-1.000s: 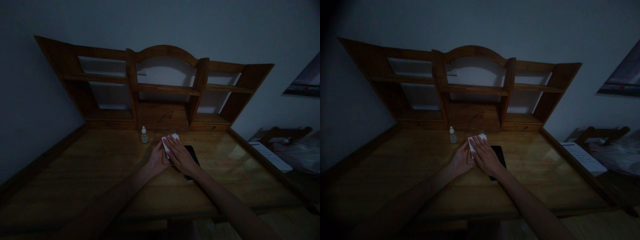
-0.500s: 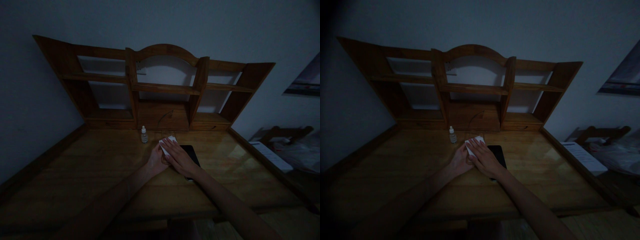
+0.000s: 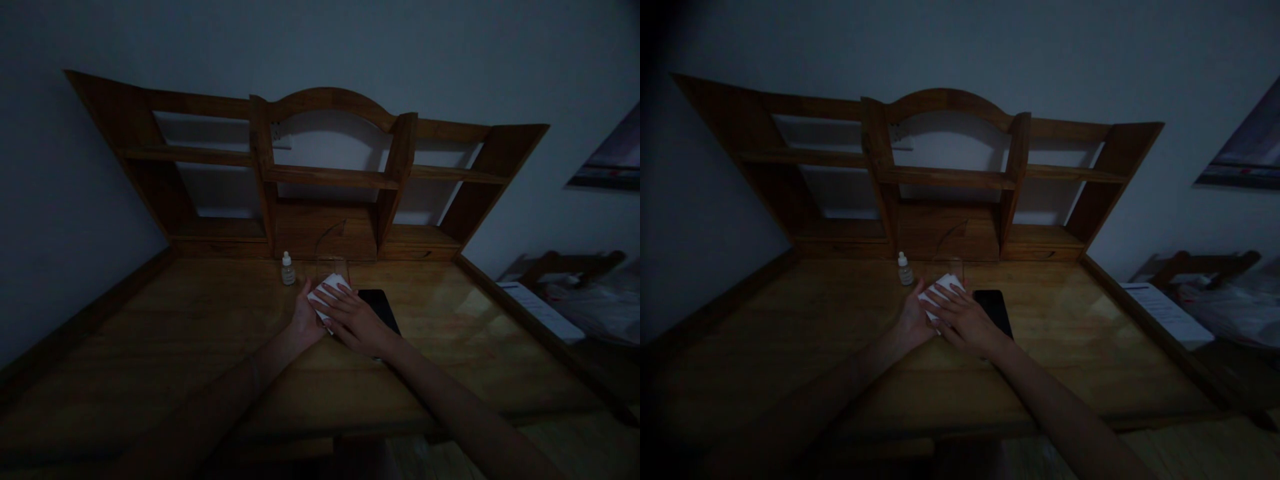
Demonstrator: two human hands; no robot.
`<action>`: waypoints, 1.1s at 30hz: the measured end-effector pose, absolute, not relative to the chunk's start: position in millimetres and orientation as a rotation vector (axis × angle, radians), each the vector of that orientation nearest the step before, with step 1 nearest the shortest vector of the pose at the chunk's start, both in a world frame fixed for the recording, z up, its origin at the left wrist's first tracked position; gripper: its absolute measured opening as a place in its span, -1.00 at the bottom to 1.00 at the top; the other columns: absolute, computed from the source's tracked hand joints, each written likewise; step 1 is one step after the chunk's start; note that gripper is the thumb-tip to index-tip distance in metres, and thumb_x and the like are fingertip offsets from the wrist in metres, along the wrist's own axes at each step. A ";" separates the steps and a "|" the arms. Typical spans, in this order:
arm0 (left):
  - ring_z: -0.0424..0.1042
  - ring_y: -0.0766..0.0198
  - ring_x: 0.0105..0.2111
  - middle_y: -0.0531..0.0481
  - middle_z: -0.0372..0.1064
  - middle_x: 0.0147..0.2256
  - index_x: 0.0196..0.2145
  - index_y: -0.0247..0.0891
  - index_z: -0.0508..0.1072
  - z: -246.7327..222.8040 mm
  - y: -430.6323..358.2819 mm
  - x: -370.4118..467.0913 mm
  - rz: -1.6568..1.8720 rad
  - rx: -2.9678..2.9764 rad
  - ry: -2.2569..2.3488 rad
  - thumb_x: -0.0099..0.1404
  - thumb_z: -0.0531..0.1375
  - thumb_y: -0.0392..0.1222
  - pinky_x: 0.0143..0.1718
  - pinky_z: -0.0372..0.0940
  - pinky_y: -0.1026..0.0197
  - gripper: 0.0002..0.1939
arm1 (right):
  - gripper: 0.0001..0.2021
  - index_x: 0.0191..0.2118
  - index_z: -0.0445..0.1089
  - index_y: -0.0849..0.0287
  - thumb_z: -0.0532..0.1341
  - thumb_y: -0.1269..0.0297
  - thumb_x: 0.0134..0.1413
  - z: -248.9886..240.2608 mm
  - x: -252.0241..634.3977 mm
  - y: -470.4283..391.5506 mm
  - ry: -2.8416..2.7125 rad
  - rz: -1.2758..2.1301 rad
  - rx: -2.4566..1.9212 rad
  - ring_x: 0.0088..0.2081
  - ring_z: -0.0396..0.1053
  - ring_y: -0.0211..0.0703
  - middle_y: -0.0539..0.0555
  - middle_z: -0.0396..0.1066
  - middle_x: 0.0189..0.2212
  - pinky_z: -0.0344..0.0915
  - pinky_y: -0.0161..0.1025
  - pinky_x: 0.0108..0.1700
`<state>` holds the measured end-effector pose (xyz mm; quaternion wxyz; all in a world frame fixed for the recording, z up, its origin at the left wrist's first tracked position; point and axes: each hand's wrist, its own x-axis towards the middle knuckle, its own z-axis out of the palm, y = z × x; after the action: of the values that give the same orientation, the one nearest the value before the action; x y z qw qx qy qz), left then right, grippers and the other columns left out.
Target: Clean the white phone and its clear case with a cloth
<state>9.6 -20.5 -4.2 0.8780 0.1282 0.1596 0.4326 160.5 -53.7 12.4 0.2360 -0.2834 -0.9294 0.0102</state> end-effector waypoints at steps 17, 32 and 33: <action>0.44 -0.07 0.01 -0.30 0.40 0.03 0.18 -0.29 0.31 -14.7 -12.9 4.3 0.910 0.265 0.207 0.34 -0.06 0.31 0.05 0.30 -0.10 -0.28 | -0.54 0.30 0.18 -0.05 0.09 0.31 0.33 6.6 166.4 -50.7 -2.531 0.033 -0.628 0.35 0.05 -0.13 0.01 0.20 0.29 -0.12 0.12 0.39; 0.45 -0.09 -0.01 -0.34 0.41 0.01 0.20 -0.33 0.30 -7.6 -15.4 3.9 0.937 0.302 0.252 0.35 -0.07 0.30 0.01 0.33 -0.12 -0.26 | -0.56 0.25 0.25 -0.11 0.13 0.35 0.30 7.3 167.7 -50.5 -2.441 0.161 -0.604 0.27 0.22 -0.13 -0.01 0.30 0.22 -0.03 0.10 0.38; 0.45 -0.08 -0.01 -0.33 0.43 0.00 0.20 -0.33 0.31 -6.2 -16.1 3.5 0.940 0.306 0.264 0.35 -0.07 0.30 0.01 0.33 -0.11 -0.27 | -0.56 0.25 0.25 -0.11 0.14 0.35 0.30 6.5 168.0 -50.0 -2.444 0.147 -0.606 0.27 0.21 -0.14 -0.01 0.29 0.22 -0.03 0.09 0.38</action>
<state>3.5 -16.1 -6.2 0.8720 0.1465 0.1261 0.4497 168.0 -50.0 6.5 0.3047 -0.2289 -0.9228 0.0554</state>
